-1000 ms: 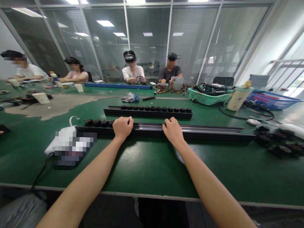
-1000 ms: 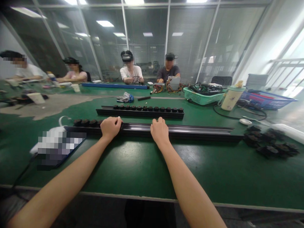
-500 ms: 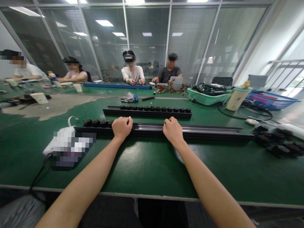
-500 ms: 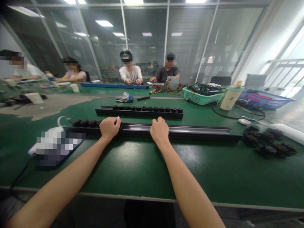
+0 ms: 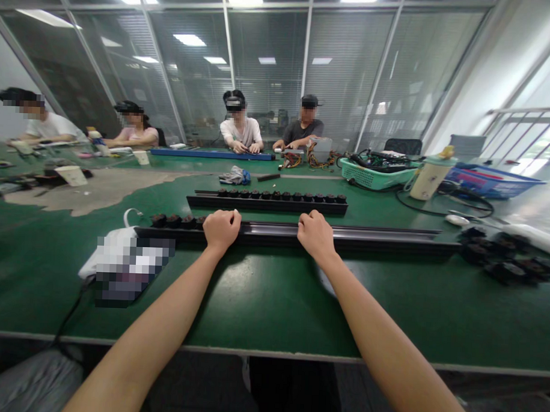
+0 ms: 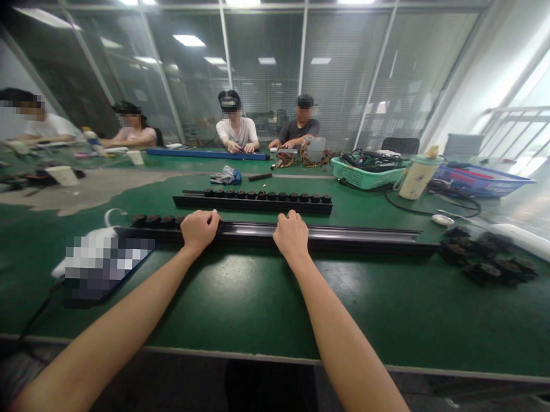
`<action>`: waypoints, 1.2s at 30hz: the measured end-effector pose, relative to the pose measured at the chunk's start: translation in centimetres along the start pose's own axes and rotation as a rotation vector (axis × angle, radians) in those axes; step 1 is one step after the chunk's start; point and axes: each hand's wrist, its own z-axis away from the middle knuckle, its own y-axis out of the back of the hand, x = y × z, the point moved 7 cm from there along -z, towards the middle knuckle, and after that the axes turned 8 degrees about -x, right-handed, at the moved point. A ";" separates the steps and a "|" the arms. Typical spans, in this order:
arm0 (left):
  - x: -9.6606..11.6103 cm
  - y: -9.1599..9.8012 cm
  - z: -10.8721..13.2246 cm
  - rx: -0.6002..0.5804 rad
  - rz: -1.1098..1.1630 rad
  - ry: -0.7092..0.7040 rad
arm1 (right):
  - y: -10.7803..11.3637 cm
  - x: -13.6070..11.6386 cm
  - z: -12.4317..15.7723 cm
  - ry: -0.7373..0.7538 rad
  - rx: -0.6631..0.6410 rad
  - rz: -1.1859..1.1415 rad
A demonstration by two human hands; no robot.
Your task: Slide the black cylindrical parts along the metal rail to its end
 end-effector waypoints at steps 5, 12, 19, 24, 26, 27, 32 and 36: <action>-0.1 0.0 0.0 -0.006 0.021 0.005 | 0.1 0.2 0.0 -0.019 0.000 -0.005; 0.0 0.1 0.0 0.003 0.025 0.001 | 0.5 0.3 0.1 -0.037 0.031 -0.038; 0.0 0.0 0.0 0.006 0.013 -0.009 | 0.3 0.6 -0.1 -0.064 -0.005 -0.037; -0.1 -0.2 0.0 0.016 0.011 -0.014 | 0.2 0.8 -0.1 -0.058 -0.003 -0.031; -0.1 -0.2 0.0 0.014 0.012 -0.010 | 0.2 0.8 -0.2 -0.059 -0.003 -0.030; -0.1 -0.2 0.0 0.013 0.013 -0.008 | 0.2 0.9 -0.2 -0.062 -0.002 -0.030; 0.0 0.0 0.0 0.010 0.021 -0.005 | 0.5 1.1 -0.2 -0.096 0.013 -0.032; 0.0 0.0 0.0 0.008 0.026 0.002 | 0.6 1.1 -0.1 -0.107 0.009 -0.031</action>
